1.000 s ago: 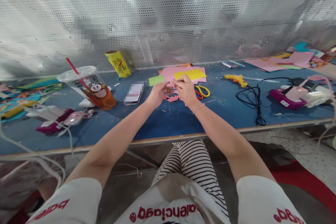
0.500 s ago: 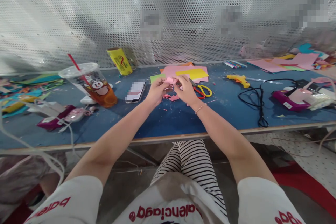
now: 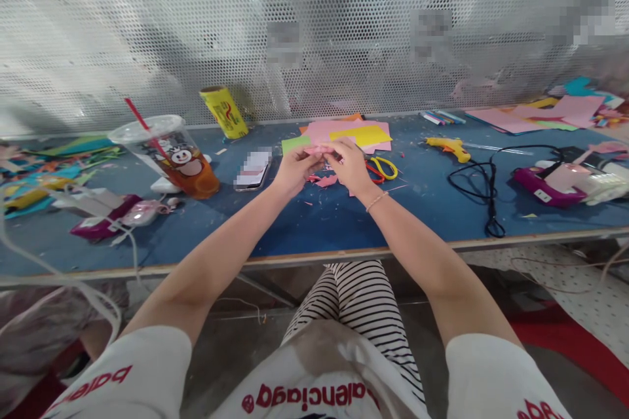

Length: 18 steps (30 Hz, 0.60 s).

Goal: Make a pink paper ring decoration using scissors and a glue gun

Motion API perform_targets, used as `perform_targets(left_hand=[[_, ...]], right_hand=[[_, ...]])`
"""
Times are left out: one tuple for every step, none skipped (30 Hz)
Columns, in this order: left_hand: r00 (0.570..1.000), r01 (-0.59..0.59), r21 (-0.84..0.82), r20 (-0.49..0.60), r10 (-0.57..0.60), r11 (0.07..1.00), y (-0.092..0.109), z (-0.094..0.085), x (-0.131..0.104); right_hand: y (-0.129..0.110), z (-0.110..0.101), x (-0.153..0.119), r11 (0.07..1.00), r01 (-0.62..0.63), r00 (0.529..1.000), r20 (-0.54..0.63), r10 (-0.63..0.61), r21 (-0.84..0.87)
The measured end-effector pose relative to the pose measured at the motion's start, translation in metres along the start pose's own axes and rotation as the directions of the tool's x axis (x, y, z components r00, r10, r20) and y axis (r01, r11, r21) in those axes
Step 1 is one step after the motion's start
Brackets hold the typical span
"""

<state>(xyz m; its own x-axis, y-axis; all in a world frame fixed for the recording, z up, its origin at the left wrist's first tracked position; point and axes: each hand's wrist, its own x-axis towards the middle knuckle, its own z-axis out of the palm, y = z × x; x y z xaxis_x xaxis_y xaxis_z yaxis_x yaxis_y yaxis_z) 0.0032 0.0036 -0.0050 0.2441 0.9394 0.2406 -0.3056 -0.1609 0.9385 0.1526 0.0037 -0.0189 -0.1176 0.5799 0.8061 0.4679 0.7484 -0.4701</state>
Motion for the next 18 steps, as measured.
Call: perform_targets(left_hand=[[1.0, -0.009, -0.009, -0.006, 0.009, 1.0, 0.0001, -0.0001, -0.0003], [1.0, -0.019, -0.013, -0.018, 0.019, 1.0, 0.0003, -0.0001, -0.0006], [0.999, -0.031, -0.012, -0.033, 0.03, 0.999, 0.0006, -0.0001, -0.0009], [0.998, -0.044, -0.008, -0.047, 0.044, 0.999, 0.0009, 0.0, -0.0011], [0.997, -0.059, -0.002, -0.058, 0.059, 0.998, 0.0014, 0.0002, -0.0013], [0.995, -0.073, 0.008, -0.069, 0.073, 0.997, 0.0018, 0.0004, -0.0015], [0.994, -0.082, 0.02, -0.077, 0.084, 0.996, 0.0022, 0.0007, -0.0015], [0.992, -0.088, 0.032, -0.085, 0.091, 0.996, 0.0024, 0.0009, -0.0016], [0.991, -0.092, 0.043, -0.095, 0.095, 0.995, 0.0025, 0.001, -0.0015], [0.99, -0.092, 0.049, -0.106, 0.097, 0.995, 0.0025, 0.0011, -0.0014], [0.989, -0.092, 0.052, -0.115, 0.097, 0.994, 0.0024, 0.001, -0.0012], [0.988, -0.091, 0.052, -0.123, 0.097, 0.994, 0.0021, 0.0008, -0.001], [0.987, -0.089, 0.052, -0.126, 0.095, 0.995, 0.0019, 0.0006, -0.0008], [0.988, -0.084, 0.052, -0.128, 0.09, 0.995, 0.0017, 0.0003, -0.0007], [0.988, -0.078, 0.052, -0.127, 0.084, 0.996, 0.0016, 0.0001, -0.0007], [0.989, -0.071, 0.049, -0.124, 0.076, 0.996, 0.0015, 0.0, -0.0007], [0.99, -0.064, 0.042, -0.122, 0.069, 0.997, 0.0016, -0.0001, -0.0009], [0.991, -0.056, 0.033, -0.122, 0.06, 0.998, 0.0018, 0.0, -0.0011]], right_hand=[[-0.001, -0.0001, -0.0001, 1.0, -0.001, 1.0, 0.004, 0.001, 0.004], [-0.0024, -0.0004, -0.0001, 1.0, 0.004, 1.0, 0.0, -0.004, 0.002], [-0.0041, -0.0007, 0.0, 1.0, 0.013, 1.0, -0.013, -0.013, -0.002], [-0.0057, -0.0012, 0.0001, 1.0, 0.028, 0.999, -0.031, -0.028, -0.008], [-0.0073, -0.0016, 0.0002, 0.999, 0.043, 0.998, -0.049, -0.044, -0.013], [-0.0085, -0.0021, 0.0003, 0.998, 0.056, 0.996, -0.064, -0.057, -0.017], [-0.0094, -0.0024, 0.0003, 0.998, 0.066, 0.995, -0.07, -0.067, -0.018], [-0.0099, -0.0025, 0.0003, 0.997, 0.071, 0.995, -0.066, -0.072, -0.016], [-0.01, -0.0026, 0.0003, 0.997, 0.072, 0.996, -0.053, -0.072, -0.01], [-0.0099, -0.0024, 0.0002, 0.998, 0.07, 0.997, -0.04, -0.07, -0.004], [-0.0096, -0.0022, 0.0002, 0.998, 0.069, 0.997, -0.029, -0.069, 0.001], [-0.0092, -0.002, 0.0001, 0.998, 0.068, 0.997, -0.022, -0.068, 0.006], [-0.0088, -0.0017, 0.0, 0.998, 0.07, 0.997, -0.02, -0.07, 0.007], [-0.0086, -0.0016, -0.0001, 0.997, 0.074, 0.997, -0.021, -0.074, 0.003], [-0.0084, -0.0016, -0.0001, 0.997, 0.081, 0.996, -0.025, -0.081, -0.005], [-0.0084, -0.0017, -0.0001, 0.996, 0.09, 0.996, -0.029, -0.09, -0.014], [-0.0085, -0.0019, -0.0001, 0.995, 0.099, 0.995, -0.03, -0.1, -0.022], [-0.0087, -0.0022, -0.0001, 0.994, 0.107, 0.994, -0.029, -0.108, -0.028]])
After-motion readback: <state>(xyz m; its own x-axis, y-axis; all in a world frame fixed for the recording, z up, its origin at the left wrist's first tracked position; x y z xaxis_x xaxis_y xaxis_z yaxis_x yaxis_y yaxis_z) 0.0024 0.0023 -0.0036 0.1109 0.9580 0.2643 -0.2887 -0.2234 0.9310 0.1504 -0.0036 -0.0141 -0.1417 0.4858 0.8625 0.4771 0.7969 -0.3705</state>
